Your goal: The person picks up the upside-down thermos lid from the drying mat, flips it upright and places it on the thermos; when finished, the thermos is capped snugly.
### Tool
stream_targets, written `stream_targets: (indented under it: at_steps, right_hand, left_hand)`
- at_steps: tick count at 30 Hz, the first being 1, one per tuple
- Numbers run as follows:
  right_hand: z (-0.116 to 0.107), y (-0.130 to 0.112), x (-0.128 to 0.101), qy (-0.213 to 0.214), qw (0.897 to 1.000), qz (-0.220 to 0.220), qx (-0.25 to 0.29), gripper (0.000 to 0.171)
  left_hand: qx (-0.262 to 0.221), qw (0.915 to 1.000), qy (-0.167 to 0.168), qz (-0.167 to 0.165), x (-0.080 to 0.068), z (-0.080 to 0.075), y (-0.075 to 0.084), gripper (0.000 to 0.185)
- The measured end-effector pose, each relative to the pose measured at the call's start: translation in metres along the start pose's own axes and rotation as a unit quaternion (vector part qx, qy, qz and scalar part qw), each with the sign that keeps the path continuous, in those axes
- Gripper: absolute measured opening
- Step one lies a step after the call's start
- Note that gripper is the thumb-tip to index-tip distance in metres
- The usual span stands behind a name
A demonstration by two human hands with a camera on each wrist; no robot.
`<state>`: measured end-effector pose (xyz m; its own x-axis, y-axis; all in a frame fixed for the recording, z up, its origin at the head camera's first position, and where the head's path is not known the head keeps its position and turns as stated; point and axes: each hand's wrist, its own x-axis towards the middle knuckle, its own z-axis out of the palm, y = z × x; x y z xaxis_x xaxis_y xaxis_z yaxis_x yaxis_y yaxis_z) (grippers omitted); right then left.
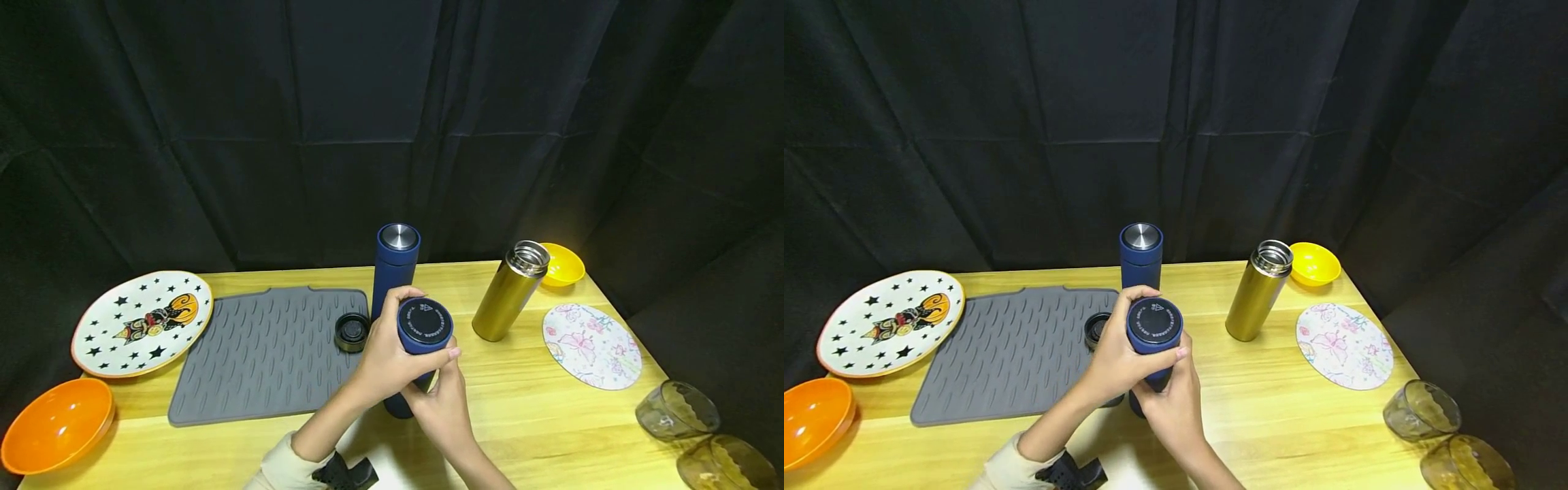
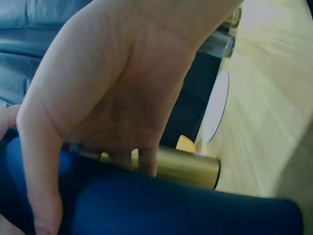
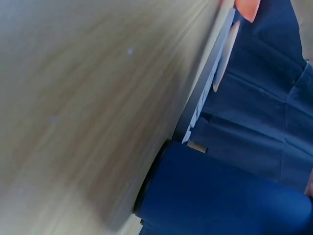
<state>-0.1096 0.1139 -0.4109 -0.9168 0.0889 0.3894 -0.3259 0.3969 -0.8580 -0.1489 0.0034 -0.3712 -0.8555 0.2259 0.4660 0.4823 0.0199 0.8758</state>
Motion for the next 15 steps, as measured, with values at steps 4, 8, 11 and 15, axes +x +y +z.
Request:
stream_targets:
  at_steps: [4, 8, 11, 15]
  right_hand:
    - [0.0, 0.0, 0.001, 0.006, 1.0, -0.003, -0.005, 0.068]
    - [0.0, 0.0, 0.002, -0.005, 1.0, 0.002, 0.012, 0.074]
    - [-0.002, 0.0, 0.003, -0.014, 1.0, 0.002, 0.021, 0.079]
    - [-0.004, 0.001, 0.003, -0.024, 0.999, 0.01, 0.024, 0.081]
  left_hand:
    - [-0.001, 0.9998, 0.017, 0.004, -0.002, 0.002, -0.001, 0.074]
    - [-0.031, 0.9994, -0.014, -0.002, 0.0, -0.003, -0.006, 0.07]
    - [-0.069, 0.9961, -0.054, -0.008, 0.003, -0.009, -0.009, 0.068]
    - [-0.093, 0.9918, -0.087, 0.008, 0.005, -0.015, -0.009, 0.067]
